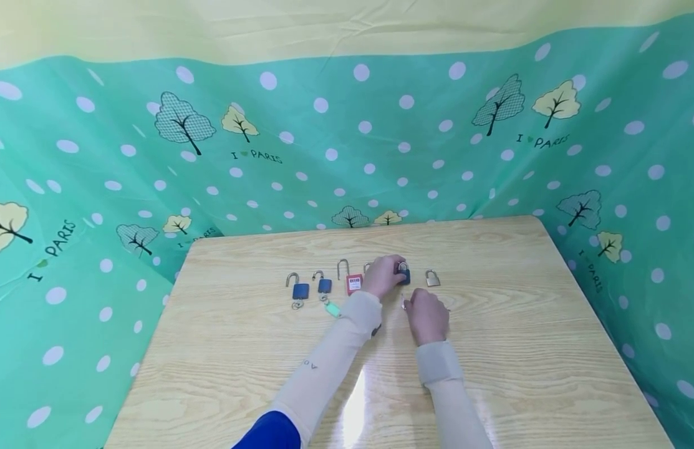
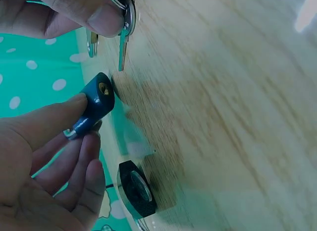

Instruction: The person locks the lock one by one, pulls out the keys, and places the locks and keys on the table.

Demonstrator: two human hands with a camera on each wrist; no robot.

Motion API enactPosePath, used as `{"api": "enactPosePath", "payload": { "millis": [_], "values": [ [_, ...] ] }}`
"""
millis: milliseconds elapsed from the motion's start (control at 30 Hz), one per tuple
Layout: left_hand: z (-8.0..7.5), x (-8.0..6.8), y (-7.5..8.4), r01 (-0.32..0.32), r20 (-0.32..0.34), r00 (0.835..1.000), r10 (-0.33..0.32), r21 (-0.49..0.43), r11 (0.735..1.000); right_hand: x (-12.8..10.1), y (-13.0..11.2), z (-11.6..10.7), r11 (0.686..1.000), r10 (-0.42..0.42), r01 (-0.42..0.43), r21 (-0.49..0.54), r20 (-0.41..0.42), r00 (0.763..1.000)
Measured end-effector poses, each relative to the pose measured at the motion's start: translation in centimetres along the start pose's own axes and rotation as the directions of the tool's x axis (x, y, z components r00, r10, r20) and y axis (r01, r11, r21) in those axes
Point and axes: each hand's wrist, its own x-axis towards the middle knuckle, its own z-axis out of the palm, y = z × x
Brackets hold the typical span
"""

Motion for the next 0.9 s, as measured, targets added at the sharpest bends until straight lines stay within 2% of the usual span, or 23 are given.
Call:
{"api": "enactPosePath", "payload": {
  "millis": [133,300,600,767,900],
  "values": [
    [0.1,0.0,0.1,0.021,0.011,1.0,-0.021,0.012,1.0,-0.1,0.1,-0.2,1.0,0.015,-0.015,-0.016,0.005,1.0],
    [0.3,0.0,0.4,0.014,0.016,1.0,-0.014,0.0,1.0,-0.2,0.2,-0.4,1.0,0.022,-0.023,-0.02,-0.031,0.999],
    [0.1,0.0,-0.2,0.036,-0.03,0.999,-0.037,-0.049,0.998,-0.2,-0.3,-1.1,0.999,-0.038,0.04,0.008,-0.119,0.992],
    [-0.9,0.0,-0.7,0.038,-0.075,0.996,-0.044,-0.088,0.995,-0.1,-0.8,-1.6,0.996,-0.068,0.077,0.046,-0.17,0.983],
    [-1.9,-0.2,-1.2,0.047,-0.082,0.995,-0.055,-0.103,0.994,0.2,-1.1,-1.6,0.995,-0.07,0.08,0.055,-0.165,0.984]
  ]
}}
